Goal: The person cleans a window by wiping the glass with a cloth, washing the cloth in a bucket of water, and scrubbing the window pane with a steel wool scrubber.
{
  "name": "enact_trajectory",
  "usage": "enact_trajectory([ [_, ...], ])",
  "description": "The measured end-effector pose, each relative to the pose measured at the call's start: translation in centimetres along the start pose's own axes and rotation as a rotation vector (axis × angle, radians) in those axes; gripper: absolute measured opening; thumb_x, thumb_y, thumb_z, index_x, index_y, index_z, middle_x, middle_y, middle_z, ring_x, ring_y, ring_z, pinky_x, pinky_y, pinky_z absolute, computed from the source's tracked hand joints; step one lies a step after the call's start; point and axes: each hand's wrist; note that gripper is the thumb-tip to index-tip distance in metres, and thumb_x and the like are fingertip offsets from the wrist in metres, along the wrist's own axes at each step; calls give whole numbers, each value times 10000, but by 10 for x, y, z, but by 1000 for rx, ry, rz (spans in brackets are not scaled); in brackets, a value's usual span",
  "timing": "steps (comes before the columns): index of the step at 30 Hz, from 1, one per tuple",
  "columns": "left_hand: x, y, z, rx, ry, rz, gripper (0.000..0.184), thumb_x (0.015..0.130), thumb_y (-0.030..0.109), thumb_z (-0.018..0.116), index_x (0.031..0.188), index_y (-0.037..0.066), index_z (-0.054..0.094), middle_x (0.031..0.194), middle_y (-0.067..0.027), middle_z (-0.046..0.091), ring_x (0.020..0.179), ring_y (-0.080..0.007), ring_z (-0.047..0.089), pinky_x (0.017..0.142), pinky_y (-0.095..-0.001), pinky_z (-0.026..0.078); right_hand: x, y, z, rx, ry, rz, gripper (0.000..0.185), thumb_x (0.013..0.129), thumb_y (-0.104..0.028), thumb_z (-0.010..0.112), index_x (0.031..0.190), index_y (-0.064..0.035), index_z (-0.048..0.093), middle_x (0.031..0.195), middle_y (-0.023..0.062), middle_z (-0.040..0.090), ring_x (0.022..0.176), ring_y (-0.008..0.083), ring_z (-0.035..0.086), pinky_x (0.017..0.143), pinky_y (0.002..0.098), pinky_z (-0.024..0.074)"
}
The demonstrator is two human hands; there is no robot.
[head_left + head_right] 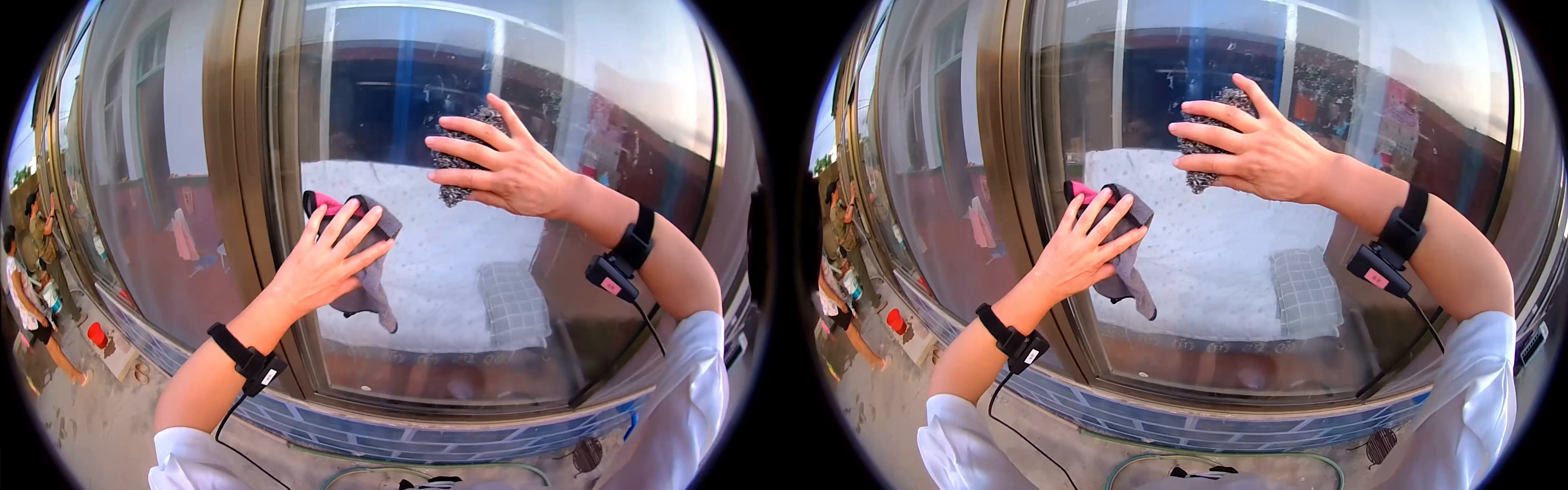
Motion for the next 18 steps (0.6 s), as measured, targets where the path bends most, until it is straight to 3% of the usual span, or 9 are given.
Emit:
enact_trajectory([
  [4,23,19,7,-1,67,98,729,595,291,781,1283,274,541,1489,-56,330,1353,-311,318,1074,-554,279,34,90,-8,-240,292,329,467,883,-395,592,1331,-353,466,1467,-20,370,1392,191,270,1134,531,172],
  [6,52,44,12,-58,84,139,775,579,304,788,1304,282,516,1498,-48,321,1360,-296,316,1074,-549,276,47,108,-41,-144,321,448,459,888,-285,549,1319,-142,477,1398,154,403,1310,350,325,1043,502,279],
  [7,69,55,13,-65,117,151,811,574,314,795,1326,283,490,1505,-45,313,1366,-284,310,1077,-542,266,50,105,-35,-148,331,410,477,891,-302,537,1336,-149,463,1406,158,395,1322,347,317,1049,498,272],
  [8,85,63,17,-77,160,153,796,593,310,790,1329,272,487,1507,-49,307,1367,-287,305,1084,-534,250,54,96,-12,-37,277,400,405,934,-429,518,1325,-333,471,1437,-8,399,1358,170,323,1077,545,258],
  [10,117,67,12,-76,238,151,784,612,301,782,1335,264,480,1510,-51,299,1368,-289,301,1088,-528,242,46,56,1,-185,299,101,405,924,-425,532,1312,-318,488,1412,-1,431,1329,168,363,1031,530,305],
  [12,138,58,1,-32,255,98,767,613,291,781,1325,246,498,1511,-61,296,1370,-289,297,1086,-518,245,27,68,-1,-231,363,113,405,918,-415,543,1306,-307,499,1389,14,458,1311,169,386,1022,522,319],
  [14,139,41,-7,-10,254,64,752,630,253,774,1331,243,503,1515,-72,291,1374,-299,291,1082,-520,249,-11,113,-14,-200,391,328,442,896,-380,573,1319,-293,482,1410,13,433,1346,192,343,1103,489,229],
  [16,141,20,-13,45,334,26,740,655,198,755,1347,236,498,1523,-81,279,1379,-315,283,1079,-521,249,-65,138,-48,-170,354,550,499,903,-314,522,1368,-157,436,1424,156,377,1333,350,309,1056,505,265],
  [18,161,14,-19,75,402,-54,741,688,163,732,1377,232,467,1527,-84,274,1381,-326,279,1077,-523,247,-124,152,-53,-219,351,674,521,917,-323,503,1401,-163,400,1448,157,347,1346,355,298,1072,506,252],
])
Point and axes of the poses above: each hand's wrist, its own x-axis towards the middle knuckle, its own z-axis out of the palm, y = z × x
